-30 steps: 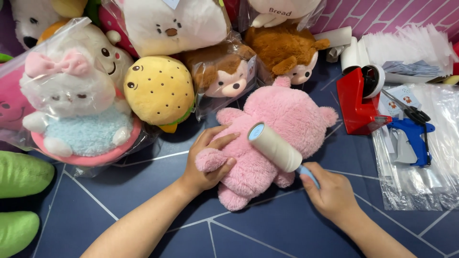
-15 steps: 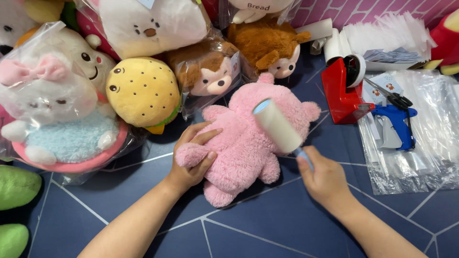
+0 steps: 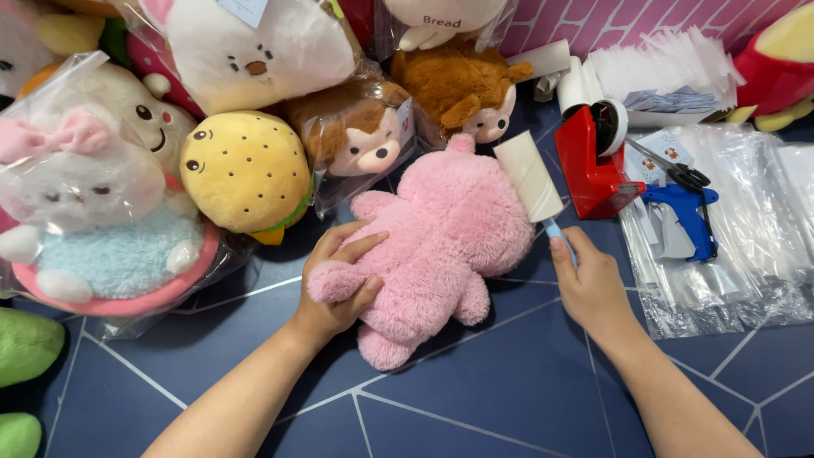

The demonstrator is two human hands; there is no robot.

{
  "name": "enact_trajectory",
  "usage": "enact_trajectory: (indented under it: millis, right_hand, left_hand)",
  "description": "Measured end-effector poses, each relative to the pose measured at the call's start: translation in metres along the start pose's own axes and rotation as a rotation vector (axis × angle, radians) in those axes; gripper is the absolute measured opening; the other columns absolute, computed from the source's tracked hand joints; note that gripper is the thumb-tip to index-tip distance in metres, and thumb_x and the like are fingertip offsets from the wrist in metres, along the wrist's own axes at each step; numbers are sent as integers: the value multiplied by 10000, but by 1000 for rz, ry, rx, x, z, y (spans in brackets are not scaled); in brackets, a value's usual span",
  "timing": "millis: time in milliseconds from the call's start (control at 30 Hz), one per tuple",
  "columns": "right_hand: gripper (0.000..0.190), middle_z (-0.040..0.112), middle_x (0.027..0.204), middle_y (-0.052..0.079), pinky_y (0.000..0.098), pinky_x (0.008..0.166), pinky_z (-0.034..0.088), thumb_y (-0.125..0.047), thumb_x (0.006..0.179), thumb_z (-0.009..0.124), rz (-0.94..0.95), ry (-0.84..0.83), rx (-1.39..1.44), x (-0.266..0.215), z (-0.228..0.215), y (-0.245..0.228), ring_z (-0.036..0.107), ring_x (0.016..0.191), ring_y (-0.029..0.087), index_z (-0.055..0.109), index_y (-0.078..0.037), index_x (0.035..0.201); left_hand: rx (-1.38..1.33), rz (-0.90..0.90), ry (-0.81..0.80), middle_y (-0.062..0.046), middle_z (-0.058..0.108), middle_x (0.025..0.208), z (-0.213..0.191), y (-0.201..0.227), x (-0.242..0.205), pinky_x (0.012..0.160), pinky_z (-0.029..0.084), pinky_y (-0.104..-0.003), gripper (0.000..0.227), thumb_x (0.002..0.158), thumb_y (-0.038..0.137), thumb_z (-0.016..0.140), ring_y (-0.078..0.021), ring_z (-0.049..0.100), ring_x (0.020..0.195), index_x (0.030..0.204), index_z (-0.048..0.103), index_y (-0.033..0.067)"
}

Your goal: Cleaning a pink plush toy using a lint roller to remove dust or lint.

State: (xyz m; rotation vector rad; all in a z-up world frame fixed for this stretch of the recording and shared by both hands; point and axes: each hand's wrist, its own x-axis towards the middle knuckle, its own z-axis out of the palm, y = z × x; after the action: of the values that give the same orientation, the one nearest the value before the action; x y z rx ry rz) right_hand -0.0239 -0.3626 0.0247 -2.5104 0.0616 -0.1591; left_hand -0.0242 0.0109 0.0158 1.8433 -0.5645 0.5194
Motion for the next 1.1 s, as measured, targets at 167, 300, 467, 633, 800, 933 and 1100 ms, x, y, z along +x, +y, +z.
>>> enact_trajectory:
  millis: [167,300,467,633,800,933,1100]
  right_hand:
    - [343,672,634,164,491,626,567,-509,1037,421,-203,-72,-151,-34,12,-26,717,685,401,633,-238,1033]
    - [314,699,670,122,468,648,597,-533,1003,439,-298,-134,-252,-38,15,-26,744,705,355,633,-292,1052]
    - [332,688,679,177,517,707,566,-498,1069,417,-62,-84,-148,-9,-8,-3,714,763,435,631,-245,1084]
    - [370,675,667,201,521,703,550,-492,1109,414,114,-76,-66,2,-10,2,705,744,439,655,-212,1090]
    - [321,653,592,166,495,621,561,-483,1047,416,-142,-60,-156,-25,2,-11,709,661,408,633,-247,1029]
    - [284,658,663,10,430,526,479,-449,1006,460,-327,-129,-230,-44,13,-26,668,624,293,628,-233,1078]
    - [349,662,630,191,540,696,559,-519,1057,408,-91,-47,-321,-19,-11,-11,709,718,450,617,-241,1077]
  left_hand:
    - [20,-27,7,-149,643,1293,0,-5,-3,1031,476,-504,542,878,536,662,-394,642,1185,1288,727,187]
    - [11,-42,10,-148,641,1302,0,-6,-3,1033,473,-493,546,873,534,668,-384,645,1178,1292,727,188]
    - [6,-21,9,-144,644,1296,2,4,0,1030,473,-492,556,860,552,683,-381,649,1163,1283,734,195]
    - [-1,4,-3,-152,644,1300,2,2,1,1025,472,-497,559,862,551,685,-389,648,1161,1282,731,185]
    - [1,-42,-7,-149,630,1332,0,0,1,1042,468,-499,553,879,546,667,-382,640,1195,1303,717,194]
    - [12,-91,-67,-118,567,1349,-3,8,1,1119,451,-456,528,945,483,603,-296,587,1278,1326,659,121]
    - [-48,-160,-5,-162,613,1338,1,9,3,1069,442,-546,560,948,549,546,-402,620,1242,1336,688,171]
